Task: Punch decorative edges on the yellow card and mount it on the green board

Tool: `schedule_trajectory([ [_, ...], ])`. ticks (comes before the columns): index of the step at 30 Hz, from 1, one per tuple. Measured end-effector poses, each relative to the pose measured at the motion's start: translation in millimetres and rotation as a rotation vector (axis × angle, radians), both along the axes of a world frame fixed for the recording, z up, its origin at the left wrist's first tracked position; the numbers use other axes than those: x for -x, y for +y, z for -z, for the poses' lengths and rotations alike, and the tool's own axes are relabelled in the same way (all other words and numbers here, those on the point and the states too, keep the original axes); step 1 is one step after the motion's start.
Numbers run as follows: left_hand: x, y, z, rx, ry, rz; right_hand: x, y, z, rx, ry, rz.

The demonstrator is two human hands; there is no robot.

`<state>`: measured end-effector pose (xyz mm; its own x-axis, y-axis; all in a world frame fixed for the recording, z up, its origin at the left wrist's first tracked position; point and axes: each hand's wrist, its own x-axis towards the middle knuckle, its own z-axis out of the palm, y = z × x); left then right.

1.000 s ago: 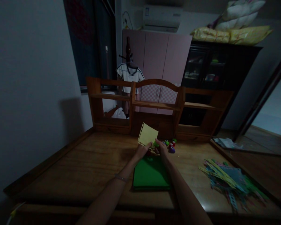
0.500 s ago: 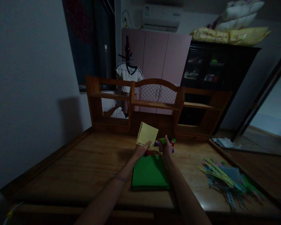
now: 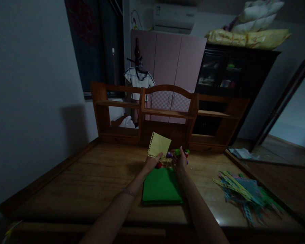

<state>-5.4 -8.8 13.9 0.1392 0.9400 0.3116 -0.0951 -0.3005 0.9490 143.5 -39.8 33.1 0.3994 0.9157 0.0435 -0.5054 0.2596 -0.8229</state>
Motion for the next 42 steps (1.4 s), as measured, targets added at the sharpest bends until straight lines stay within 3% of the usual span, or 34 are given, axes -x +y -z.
schedule_trajectory([
  [10, -2, 8, 7.0, -0.087, 0.056, -0.006, 1, 0, -1.2, 0.01, -0.007, -0.039],
  [17, -2, 2, 0.0, -0.076, 0.071, -0.002, -4, 7, 7.5, 0.039, 0.01, -0.048],
  [31, 1, -11, -14.2, 0.02, 0.074, 0.009, -1, 3, 2.4, 0.051, -0.046, -0.022],
  [37, 1, -8, -10.3, 0.048, 0.098, -0.007, 1, 0, -1.0, 0.061, -0.04, -0.02],
  [42, 0, -1, -3.1, -0.048, 0.104, 0.011, 4, -4, -5.7, 0.052, -0.05, -0.028],
])
